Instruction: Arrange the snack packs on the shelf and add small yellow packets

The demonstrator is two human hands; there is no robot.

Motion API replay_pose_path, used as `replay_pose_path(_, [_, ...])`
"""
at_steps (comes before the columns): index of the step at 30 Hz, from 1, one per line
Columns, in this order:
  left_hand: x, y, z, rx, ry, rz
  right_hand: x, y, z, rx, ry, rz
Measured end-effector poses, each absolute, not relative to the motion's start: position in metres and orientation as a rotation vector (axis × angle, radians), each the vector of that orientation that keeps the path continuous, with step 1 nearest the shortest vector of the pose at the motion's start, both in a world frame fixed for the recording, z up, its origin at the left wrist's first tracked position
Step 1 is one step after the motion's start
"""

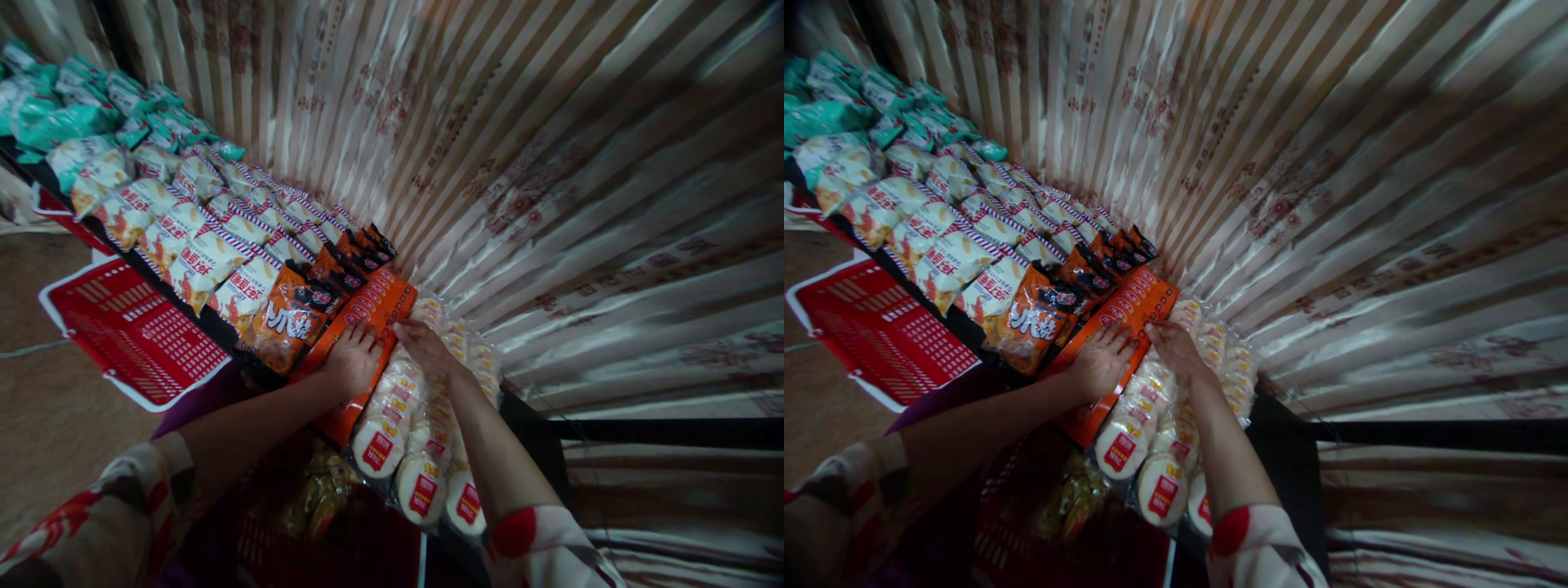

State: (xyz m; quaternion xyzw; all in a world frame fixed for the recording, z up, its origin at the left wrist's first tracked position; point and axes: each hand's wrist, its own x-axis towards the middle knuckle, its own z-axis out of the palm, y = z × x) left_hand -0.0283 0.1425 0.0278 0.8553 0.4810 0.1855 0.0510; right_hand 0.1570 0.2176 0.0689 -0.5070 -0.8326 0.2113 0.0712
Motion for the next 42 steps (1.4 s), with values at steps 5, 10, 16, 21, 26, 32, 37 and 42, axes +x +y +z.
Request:
replay_pose_path(5, [-0.027, 0.142, 0.028, 2.605, 1.479, 0.543, 0.159, 0.22, 0.067, -1.56, -2.475, 0.649])
replay_pose_path(10, [-0.028, 0.142, 0.032, 2.603, 1.476, 0.489, 0.16, 0.221, 0.064, -1.558, -2.463, 0.671])
replay_pose_path(16, [-0.027, 0.142, 0.032, 2.607, 1.49, 0.497, 0.158, 0.22, 0.066, -1.517, -2.475, 0.661])
replay_pose_path(21, [-0.026, 0.141, 0.032, 2.596, 1.5, 0.496, 0.156, 0.216, 0.068, -1.5, -2.417, 0.685])
replay_pose_path(26, [-0.027, 0.14, 0.034, 2.587, 1.481, 0.522, 0.153, 0.212, 0.071, -1.576, -2.328, 0.674])
replay_pose_path(32, [-0.026, 0.142, 0.036, 2.592, 1.478, 0.535, 0.153, 0.206, 0.08, -1.616, -2.213, 0.593])
replay_pose_path(37, [-0.024, 0.144, 0.034, 2.586, 1.496, 0.56, 0.159, 0.2, 0.081, -1.509, -2.193, 0.474])
replay_pose_path(42, [-0.024, 0.142, 0.037, 2.57, 1.502, 0.563, 0.174, 0.185, 0.082, -1.498, -2.035, 0.296])
